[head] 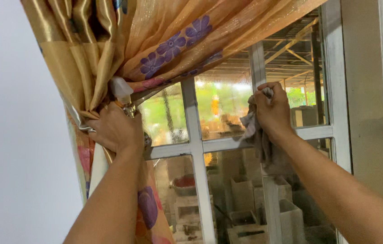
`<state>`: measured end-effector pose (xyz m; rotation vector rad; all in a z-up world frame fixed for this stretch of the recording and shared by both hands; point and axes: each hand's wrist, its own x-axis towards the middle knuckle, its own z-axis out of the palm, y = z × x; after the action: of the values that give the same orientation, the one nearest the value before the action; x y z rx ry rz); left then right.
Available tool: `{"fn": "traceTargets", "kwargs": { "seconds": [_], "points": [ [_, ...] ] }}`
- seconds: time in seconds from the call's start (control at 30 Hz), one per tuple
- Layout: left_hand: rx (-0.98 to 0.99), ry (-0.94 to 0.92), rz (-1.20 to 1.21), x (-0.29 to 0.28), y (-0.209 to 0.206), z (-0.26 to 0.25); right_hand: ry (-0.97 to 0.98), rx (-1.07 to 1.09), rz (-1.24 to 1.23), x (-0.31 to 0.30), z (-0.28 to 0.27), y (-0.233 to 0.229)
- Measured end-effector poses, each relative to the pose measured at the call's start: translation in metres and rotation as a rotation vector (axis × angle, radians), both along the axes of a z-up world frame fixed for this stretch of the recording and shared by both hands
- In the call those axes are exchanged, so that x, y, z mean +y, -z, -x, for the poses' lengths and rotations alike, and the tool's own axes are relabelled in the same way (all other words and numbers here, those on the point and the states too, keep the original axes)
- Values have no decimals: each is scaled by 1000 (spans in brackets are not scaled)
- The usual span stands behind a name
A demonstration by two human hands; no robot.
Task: The person wipes the glass panes of a window using a cloth and a spray bottle, after pulling back and securing a curtain.
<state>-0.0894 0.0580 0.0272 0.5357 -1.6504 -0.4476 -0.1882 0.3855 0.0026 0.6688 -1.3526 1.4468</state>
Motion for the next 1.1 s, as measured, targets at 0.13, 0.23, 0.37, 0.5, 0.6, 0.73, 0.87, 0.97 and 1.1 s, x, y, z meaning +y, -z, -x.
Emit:
{"fn": "traceTargets", "kwargs": {
  "seconds": [0.13,0.23,0.37,0.5,0.6,0.73,0.87,0.97,1.1],
  "points": [
    [72,-3,25,-5,-34,11,-229,-9,-189,-5,-1,-5],
    [146,-57,106,-14,-63,11,438,433,-555,-8,-1,7],
    [131,-141,237,-16,-73,18,426,422,-790,4,7,28],
    [72,-141,368,-24,-54,12,841,438,-605,-8,2,34],
    [30,-150,372,-21,-44,10,1158,461,-333,-16,-5,40],
    [3,-101,389,-21,-32,10,880,283,37,-26,9,47],
    [-43,-77,419,-22,-24,13,883,175,-115,-33,14,43],
    [-106,-21,403,-24,-20,21,489,11,-144,-49,14,29],
    [-165,-23,347,-24,-21,31,577,175,-72,-68,14,21]
  ]
}}
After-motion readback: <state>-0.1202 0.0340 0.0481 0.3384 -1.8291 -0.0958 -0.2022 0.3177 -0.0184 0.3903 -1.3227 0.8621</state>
